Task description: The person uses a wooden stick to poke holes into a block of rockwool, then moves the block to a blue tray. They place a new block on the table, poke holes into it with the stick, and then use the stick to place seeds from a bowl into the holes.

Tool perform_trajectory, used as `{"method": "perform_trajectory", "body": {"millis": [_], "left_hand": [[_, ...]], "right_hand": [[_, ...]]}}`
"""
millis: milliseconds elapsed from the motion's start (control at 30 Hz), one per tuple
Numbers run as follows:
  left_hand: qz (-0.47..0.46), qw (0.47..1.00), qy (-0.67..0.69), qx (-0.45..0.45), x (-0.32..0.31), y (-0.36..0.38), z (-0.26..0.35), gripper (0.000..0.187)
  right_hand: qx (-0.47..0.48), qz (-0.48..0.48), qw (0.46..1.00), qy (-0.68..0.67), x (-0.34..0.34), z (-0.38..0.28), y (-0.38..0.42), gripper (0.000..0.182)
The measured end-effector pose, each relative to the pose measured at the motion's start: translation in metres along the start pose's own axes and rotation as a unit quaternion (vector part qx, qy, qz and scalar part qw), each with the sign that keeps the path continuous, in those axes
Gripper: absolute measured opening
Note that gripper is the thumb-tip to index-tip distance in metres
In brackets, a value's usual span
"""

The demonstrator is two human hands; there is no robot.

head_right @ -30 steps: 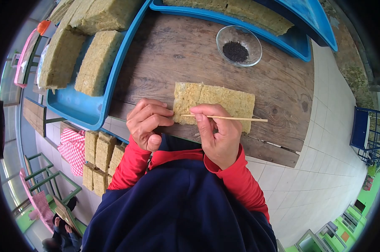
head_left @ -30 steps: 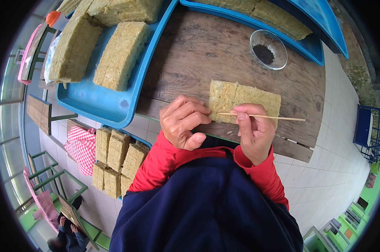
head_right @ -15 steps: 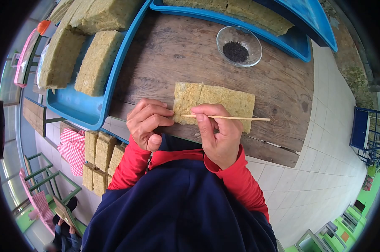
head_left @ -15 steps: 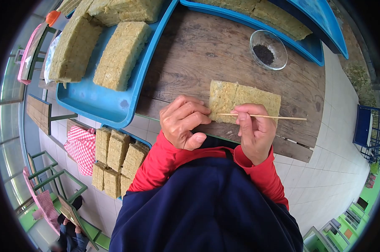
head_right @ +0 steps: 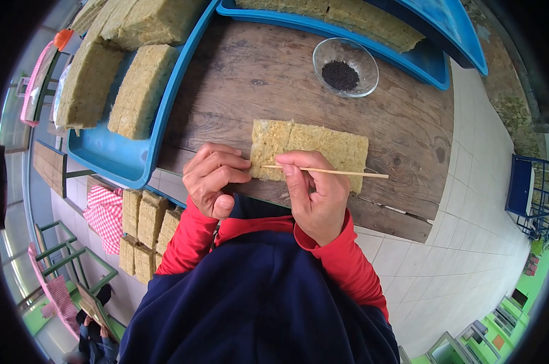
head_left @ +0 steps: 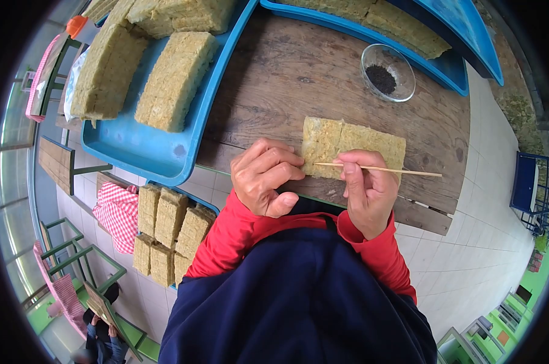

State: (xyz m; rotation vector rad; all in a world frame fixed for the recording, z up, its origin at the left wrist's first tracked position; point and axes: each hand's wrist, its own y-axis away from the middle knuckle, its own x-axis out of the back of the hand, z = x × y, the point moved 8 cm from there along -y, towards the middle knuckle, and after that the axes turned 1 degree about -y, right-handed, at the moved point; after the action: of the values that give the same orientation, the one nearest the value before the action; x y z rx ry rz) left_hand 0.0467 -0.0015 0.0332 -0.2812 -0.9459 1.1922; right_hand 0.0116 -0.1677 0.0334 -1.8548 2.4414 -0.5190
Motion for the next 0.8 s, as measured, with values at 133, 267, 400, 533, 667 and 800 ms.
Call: {"method": "perform_trajectory", "body": {"millis": [133,267,400,533,667,800], "left_hand": [[0.001,1.000,0.000,-0.002,0.0002,-0.0005,0.0001,0.060],[0.001,1.000,0.001,-0.004,0.0006,-0.0007,0.0007,0.059],[0.000,1.000,0.002,-0.005,0.0003,-0.0006,0.0003,0.057],[0.002,1.000,-0.005,-0.008,-0.0001,-0.0011,0.0015,0.052],[0.003,1.000,-0.009,-0.011,0.0000,-0.0016,0.0020,0.048],[0.002,1.000,-0.011,-0.013,-0.0004,-0.0015,0.0016,0.048]], "right_hand": [[-0.009,-0.017,0.999,0.034,-0.0006,0.0002,-0.0004,0.008],[-0.015,-0.001,1.000,0.010,-0.0003,0.0021,0.0002,0.007],[-0.008,-0.013,0.999,0.035,-0.0007,0.0013,0.0001,0.007],[-0.002,-0.017,0.999,0.048,-0.0016,0.0000,-0.0003,0.006],[-0.006,-0.021,0.998,0.055,-0.0022,-0.0011,-0.0010,0.006],[-0.004,-0.018,0.998,0.054,-0.0024,-0.0005,-0.0007,0.007]]}}
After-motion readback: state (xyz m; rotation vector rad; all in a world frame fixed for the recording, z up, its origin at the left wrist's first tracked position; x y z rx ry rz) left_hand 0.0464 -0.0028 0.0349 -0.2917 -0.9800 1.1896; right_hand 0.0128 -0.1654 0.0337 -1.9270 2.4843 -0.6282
